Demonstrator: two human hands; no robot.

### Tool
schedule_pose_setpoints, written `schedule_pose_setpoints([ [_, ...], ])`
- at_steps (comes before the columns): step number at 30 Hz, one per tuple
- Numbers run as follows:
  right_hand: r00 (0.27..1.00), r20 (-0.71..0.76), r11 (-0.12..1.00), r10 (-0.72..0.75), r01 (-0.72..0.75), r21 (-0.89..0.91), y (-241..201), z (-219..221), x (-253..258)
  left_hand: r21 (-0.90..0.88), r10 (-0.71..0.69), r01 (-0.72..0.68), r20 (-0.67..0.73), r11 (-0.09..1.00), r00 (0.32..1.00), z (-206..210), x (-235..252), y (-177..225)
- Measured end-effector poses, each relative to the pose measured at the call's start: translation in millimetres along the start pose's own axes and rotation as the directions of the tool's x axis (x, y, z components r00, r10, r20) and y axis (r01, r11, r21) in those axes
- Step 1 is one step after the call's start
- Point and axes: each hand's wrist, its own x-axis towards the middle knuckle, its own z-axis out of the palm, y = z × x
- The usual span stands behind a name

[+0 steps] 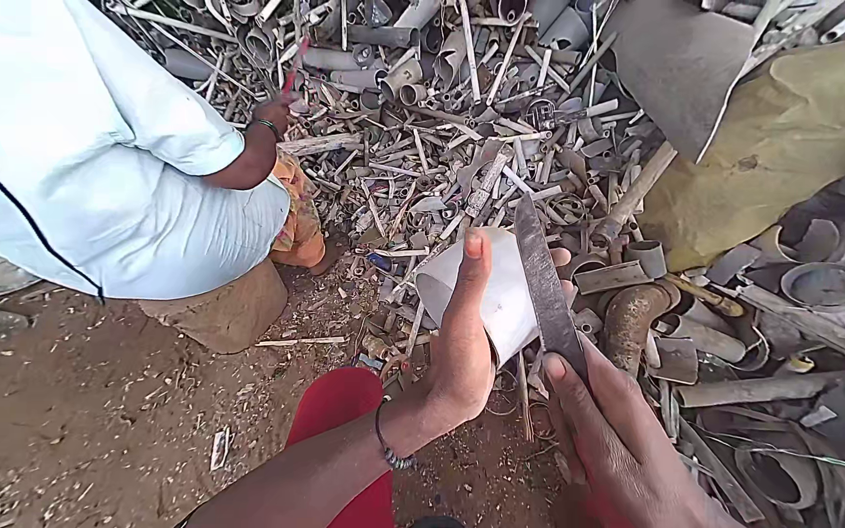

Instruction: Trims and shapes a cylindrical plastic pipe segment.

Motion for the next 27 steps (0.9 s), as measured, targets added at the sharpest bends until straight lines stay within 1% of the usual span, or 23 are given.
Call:
schedule_pose_setpoints([
  [2, 1.000, 0.008, 1.000, 0.010, -0.010, 0.002, -2.6, 2.4, -3.8, -0.009, 0.075, -0.075, 0.018, 0.997, 0.997, -2.1, -0.4, -6.7],
  [4, 0.994, 0.108, 0.998, -0.003, 0.010, -0.059, -15.8, 8.4, -13.2, -0.003, 0.161, -0.161, 0.042, 0.987, 0.986, -5.2, 0.8, -14.1],
  [6, 0.984, 0.178, 0.987, -0.028, 0.055, -0.149, -27.1, 8.0, -16.5, -0.036, 0.193, -0.191, 0.060, 0.981, 0.979, -5.5, 0.8, -15.6],
  [8, 0.991, 0.113, 0.992, -0.066, 0.077, -0.098, -24.0, 1.1, -11.7, -0.079, 0.163, -0.159, 0.054, 0.984, 0.985, -2.4, 0.0, -10.8],
  [10, 0.999, 0.004, 0.999, -0.041, 0.041, 0.018, -13.5, -5.7, -3.2, -0.063, 0.120, -0.120, -0.005, 0.991, 0.993, -0.2, -3.1, -7.8],
  [11, 0.999, -0.019, 0.999, -0.026, 0.026, 0.037, -9.2, -6.5, -0.3, -0.047, 0.107, -0.107, -0.017, 0.993, 0.994, 0.2, -4.5, -7.6],
  [12, 0.999, -0.016, 0.999, -0.029, 0.029, 0.013, -6.6, -4.7, -0.9, -0.042, 0.097, -0.097, -0.008, 0.994, 0.995, 0.0, -4.5, -8.4],
  [13, 0.999, 0.020, 0.998, -0.043, 0.044, -0.048, -7.4, -1.1, -4.5, -0.039, 0.089, -0.089, 0.020, 0.995, 0.996, -1.0, -3.2, -9.9],
  [15, 0.989, 0.145, 0.988, -0.035, 0.056, -0.143, -21.3, 5.2, -14.2, -0.049, 0.066, -0.063, 0.067, 0.997, 0.996, -3.9, 0.2, -13.2],
  [16, 0.982, 0.189, 0.987, -0.005, 0.035, -0.156, -27.5, 5.5, -16.5, -0.049, 0.060, -0.056, 0.094, 0.997, 0.994, -5.1, 0.6, -13.9],
  [17, 0.983, 0.182, 0.990, 0.013, 0.012, -0.139, -30.7, 3.4, -16.7, -0.049, 0.059, -0.053, 0.129, 0.997, 0.990, -6.0, 0.3, -13.5],
  [19, 0.997, 0.071, 0.999, 0.026, -0.023, -0.042, -27.4, -5.4, -11.2, -0.025, 0.077, -0.073, 0.181, 0.997, 0.981, -5.0, -2.4, -9.2],
  [20, 1.000, 0.007, 1.000, 0.024, -0.023, -0.012, -22.6, -9.2, -6.9, 0.000, 0.091, -0.093, 0.161, 0.996, 0.983, -3.4, -6.3, -7.3],
  [21, 1.000, -0.028, 1.000, 0.010, -0.011, -0.018, -18.1, -10.6, -4.5, 0.033, 0.106, -0.111, 0.139, 0.993, 0.985, -1.7, -10.0, -6.1],
  [22, 0.999, -0.031, 0.998, -0.007, 0.005, -0.056, -16.2, -8.5, -5.6, 0.029, 0.117, -0.123, 0.148, 0.992, 0.982, -1.3, -10.2, -6.8],
  [24, 0.998, 0.056, 0.989, -0.022, 0.030, -0.147, -24.0, 1.2, -14.0, -0.011, 0.139, -0.140, 0.202, 0.990, 0.969, -3.0, -4.4, -10.6],
  [26, 0.988, 0.151, 0.980, -0.008, 0.038, -0.197, -33.9, 6.4, -19.1, -0.028, 0.140, -0.137, 0.226, 0.990, 0.964, -5.1, -1.4, -11.9],
  [27, 0.986, 0.165, 0.978, -0.014, 0.048, -0.203, -34.7, 4.5, -18.1, -0.031, 0.137, -0.134, 0.223, 0.991, 0.965, -5.0, -1.6, -11.4],
])
